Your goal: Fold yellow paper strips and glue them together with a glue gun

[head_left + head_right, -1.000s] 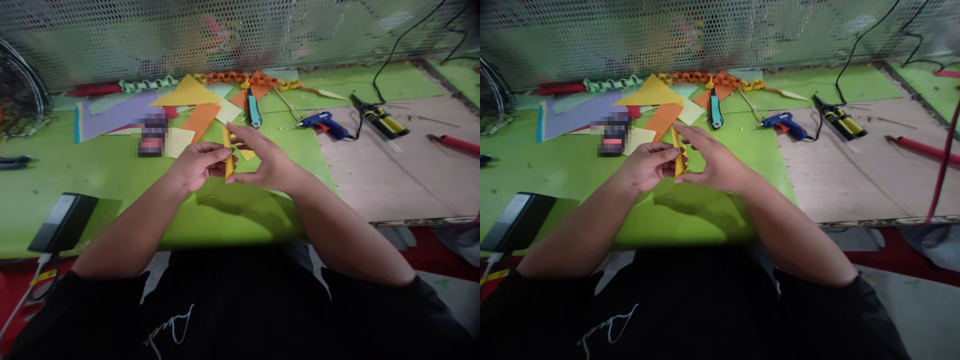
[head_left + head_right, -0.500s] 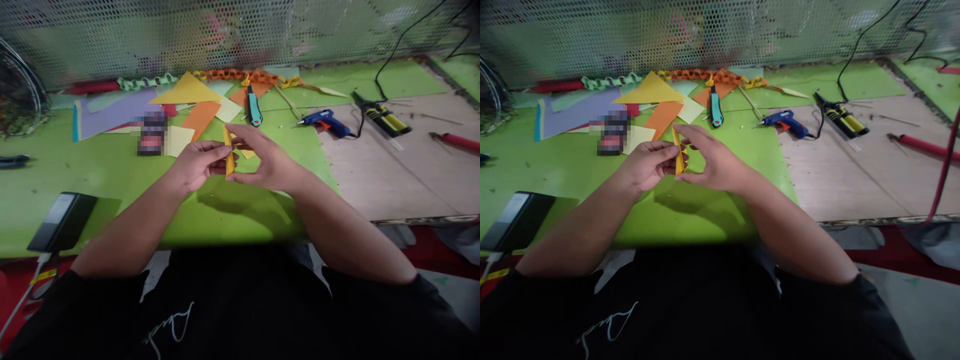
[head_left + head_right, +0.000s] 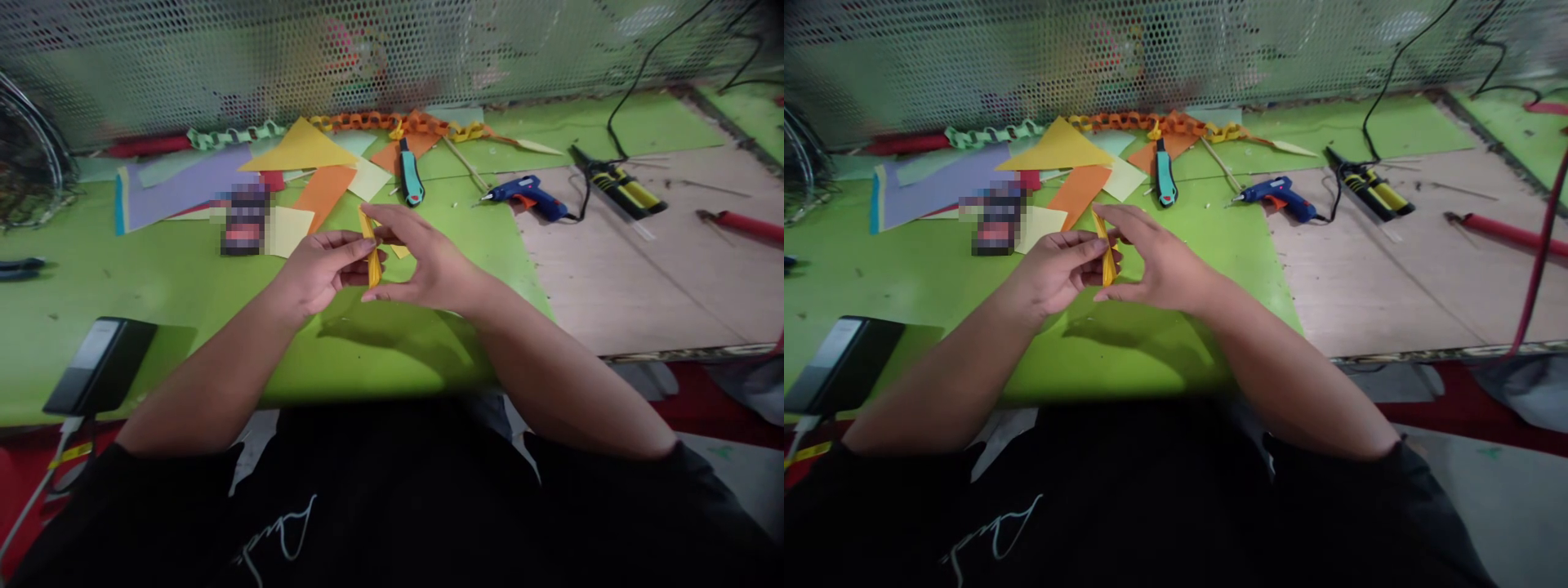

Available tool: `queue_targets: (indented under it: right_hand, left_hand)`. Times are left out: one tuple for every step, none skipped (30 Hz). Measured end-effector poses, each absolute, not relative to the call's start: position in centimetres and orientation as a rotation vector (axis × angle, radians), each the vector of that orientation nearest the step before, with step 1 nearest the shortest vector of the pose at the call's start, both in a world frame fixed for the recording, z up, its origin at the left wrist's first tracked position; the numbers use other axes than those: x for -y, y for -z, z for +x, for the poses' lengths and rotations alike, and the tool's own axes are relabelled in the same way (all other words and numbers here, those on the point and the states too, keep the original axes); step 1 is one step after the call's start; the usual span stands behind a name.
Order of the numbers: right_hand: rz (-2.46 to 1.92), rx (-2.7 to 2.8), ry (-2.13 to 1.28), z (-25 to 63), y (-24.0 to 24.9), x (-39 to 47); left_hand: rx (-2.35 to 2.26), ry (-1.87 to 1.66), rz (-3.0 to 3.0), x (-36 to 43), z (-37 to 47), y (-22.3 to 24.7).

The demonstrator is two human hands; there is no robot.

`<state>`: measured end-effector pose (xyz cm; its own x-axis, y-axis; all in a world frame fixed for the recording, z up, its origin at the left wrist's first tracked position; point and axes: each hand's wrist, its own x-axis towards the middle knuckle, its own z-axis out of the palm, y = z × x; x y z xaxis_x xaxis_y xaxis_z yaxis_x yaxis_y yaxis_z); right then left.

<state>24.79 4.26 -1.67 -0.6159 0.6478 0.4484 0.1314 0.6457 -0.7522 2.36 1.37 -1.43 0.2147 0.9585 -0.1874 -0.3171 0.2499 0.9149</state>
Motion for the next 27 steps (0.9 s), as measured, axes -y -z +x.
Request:
queue_targets:
  right_hand:
    - [-0.620, 2.119, -0.907, 24.7, 1.6, -4.2]
    - [-0.630, 2.112, -0.917, 24.7, 1.6, -4.2]
    - [-0.635, 2.102, -0.929, 24.7, 1.6, -4.1]
    - [-0.638, 2.090, -0.949, 24.7, 1.6, -4.1]
    - [-0.639, 2.074, -0.980, 24.6, 1.6, -4.0]
    - [-0.641, 2.046, -1.026, 24.6, 1.6, -3.9]
    - [-0.641, 2.004, -1.085, 24.5, 1.6, -3.9]
    - [-0.640, 1.946, -1.159, 24.4, 1.6, -3.8]
    - [-0.636, 1.875, -1.244, 24.4, 1.6, -3.8]
    - [-0.634, 1.797, -1.333, 24.3, 1.5, -3.8]
    - [-0.636, 1.720, -1.414, 24.2, 1.4, -3.9]
    - [-0.643, 1.652, -1.479, 24.2, 1.2, -3.9]
    - [-0.653, 1.595, -1.524, 24.2, 1.1, -4.0]
    - [-0.664, 1.551, -1.551, 24.2, 1.0, -4.1]
    - [-0.669, 1.516, -1.562, 24.2, 0.9, -4.1]
    - [-0.665, 1.489, -1.570, 24.2, 0.9, -4.2]
    - [-0.654, 1.470, -1.579, 24.1, 0.8, -4.2]
    - [-0.639, 1.462, -1.589, 24.1, 0.9, -4.2]
    - [-0.625, 1.460, -1.597, 24.0, 0.9, -4.1]
    - [-0.612, 1.465, -1.598, 24.0, 1.0, -4.1]
    - [-0.604, 1.474, -1.596, 23.9, 1.0, -4.0]
    - [-0.604, 1.482, -1.591, 23.8, 1.0, -3.9]
    - [-0.605, 1.482, -1.586, 23.8, 1.0, -3.9]
    - [-0.605, 1.478, -1.583, 23.7, 1.0, -3.8]
    - [-0.604, 1.473, -1.582, 23.6, 1.0, -3.7]
    - [-0.600, 1.470, -1.578, 23.6, 1.0, -3.7]
    - [-0.593, 1.473, -1.568, 23.5, 0.9, -3.6]
  left_hand:
    - [-0.935, -1.057, 0.876, -1.3, 2.4, 1.4]
    - [-0.941, -1.051, 0.880, -1.3, 2.4, 1.3]
    - [-0.942, -1.049, 0.887, -1.3, 2.3, 1.3]
    - [-0.942, -1.051, 0.896, -1.3, 2.3, 1.2]
    - [-0.941, -1.060, 0.907, -1.3, 2.3, 1.2]
    - [-0.947, -1.076, 0.919, -1.3, 2.4, 1.2]
    - [-0.956, -1.096, 0.933, -1.3, 2.4, 1.3]
    - [-0.970, -1.120, 0.947, -1.3, 2.4, 1.3]
    - [-0.982, -1.140, 0.964, -1.3, 2.5, 1.4]
    - [-0.985, -1.146, 0.983, -1.2, 2.5, 1.4]
    - [-0.979, -1.138, 1.004, -1.2, 2.5, 1.5]
    - [-0.964, -1.114, 1.024, -1.1, 2.5, 1.5]
    - [-0.944, -1.079, 1.042, -1.1, 2.5, 1.5]
    - [-0.923, -1.039, 1.054, -1.0, 2.4, 1.5]
    - [-0.903, -1.000, 1.061, -0.9, 2.4, 1.5]
    - [-0.887, -0.971, 1.063, -0.9, 2.3, 1.5]
    - [-0.872, -0.950, 1.064, -0.8, 2.3, 1.4]
    - [-0.857, -0.931, 1.067, -0.8, 2.3, 1.4]
    - [-0.844, -0.916, 1.070, -0.7, 2.2, 1.4]
    - [-0.836, -0.905, 1.074, -0.7, 2.2, 1.4]
    - [-0.832, -0.897, 1.077, -0.7, 2.2, 1.3]
    - [-0.833, -0.894, 1.080, -0.7, 2.2, 1.3]
    - [-0.835, -0.896, 1.082, -0.7, 2.2, 1.3]
    - [-0.837, -0.901, 1.086, -0.6, 2.3, 1.4]
    - [-0.839, -0.910, 1.092, -0.6, 2.3, 1.4]
    - [-0.839, -0.919, 1.098, -0.6, 2.4, 1.5]
    - [-0.836, -0.927, 1.105, -0.5, 2.6, 1.6]
